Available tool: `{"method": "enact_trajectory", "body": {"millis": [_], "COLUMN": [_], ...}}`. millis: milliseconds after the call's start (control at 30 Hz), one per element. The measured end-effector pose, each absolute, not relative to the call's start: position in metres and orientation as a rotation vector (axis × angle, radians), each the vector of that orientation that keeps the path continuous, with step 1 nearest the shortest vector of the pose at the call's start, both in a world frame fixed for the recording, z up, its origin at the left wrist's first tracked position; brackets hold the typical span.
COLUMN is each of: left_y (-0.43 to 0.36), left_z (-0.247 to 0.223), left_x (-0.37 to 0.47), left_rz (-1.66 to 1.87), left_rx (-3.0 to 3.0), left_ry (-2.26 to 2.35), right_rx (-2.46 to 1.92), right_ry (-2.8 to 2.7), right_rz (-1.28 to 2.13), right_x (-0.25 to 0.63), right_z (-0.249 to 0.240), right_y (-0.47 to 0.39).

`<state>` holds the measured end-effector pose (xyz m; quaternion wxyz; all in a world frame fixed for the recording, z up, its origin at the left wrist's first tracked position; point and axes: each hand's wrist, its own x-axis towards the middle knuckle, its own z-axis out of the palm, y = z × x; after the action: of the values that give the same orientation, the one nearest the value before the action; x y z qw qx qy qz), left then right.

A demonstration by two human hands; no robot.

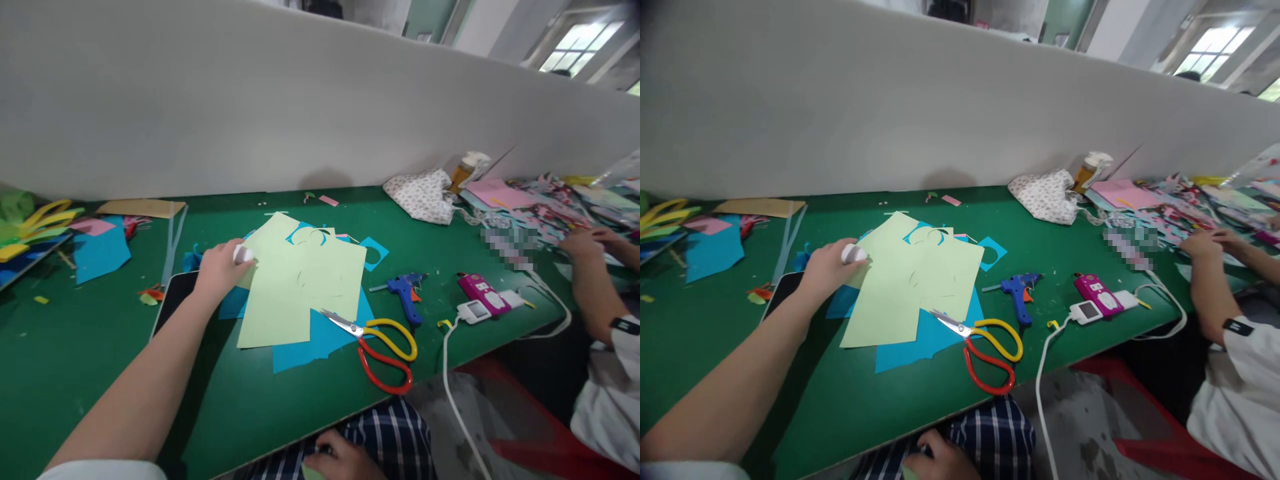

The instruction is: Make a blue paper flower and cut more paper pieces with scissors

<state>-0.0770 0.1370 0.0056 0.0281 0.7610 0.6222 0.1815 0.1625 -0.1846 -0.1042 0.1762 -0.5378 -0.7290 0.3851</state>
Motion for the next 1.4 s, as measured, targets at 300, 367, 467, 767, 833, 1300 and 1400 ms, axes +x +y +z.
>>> {"method": "enact_trajectory", "body": {"millis": [300, 367, 467, 767, 833, 1300, 1400], "left_y": [0.090, 0.084, 0.082, 0.074, 0.064, 0.063, 0.067], "left_z": [0.012, -0.002, -0.018, 0.004, 0.015, -0.025, -0.019], "left_x": [-0.032, -0.022, -0.022, -0.037, -0.025, 0.028, 0.022], "left_rz": [0.591, 0.499, 0.479, 0.922, 0.928, 0.152, 0.066], "left_rx": [2.535, 2.503, 2.448, 2.330, 2.381, 2.642, 2.648], "left_ry": [1.404, 1.388, 1.452, 1.540, 1.487, 0.885, 0.882], "right_rx": [-1.518, -1.577, -1.559, -1.566, -1.584, -2.038, -2.034], "right_ry": [-1.616, -1.485, -1.385, -1.851, -1.837, -1.917, -1.929], "right_rz": [1.148, 1.060, 0.937, 0.708, 0.548, 0.569, 0.650], "right_x": [0.194, 0.194, 0.187, 0.152, 0.167, 0.245, 0.252], "right_z": [-0.002, 0.012, 0.018, 0.010, 0.014, 0.010, 0.005], "right_y": [-0.132, -0.111, -0.074, 0.012, 0.017, -0.075, -0.087]}}
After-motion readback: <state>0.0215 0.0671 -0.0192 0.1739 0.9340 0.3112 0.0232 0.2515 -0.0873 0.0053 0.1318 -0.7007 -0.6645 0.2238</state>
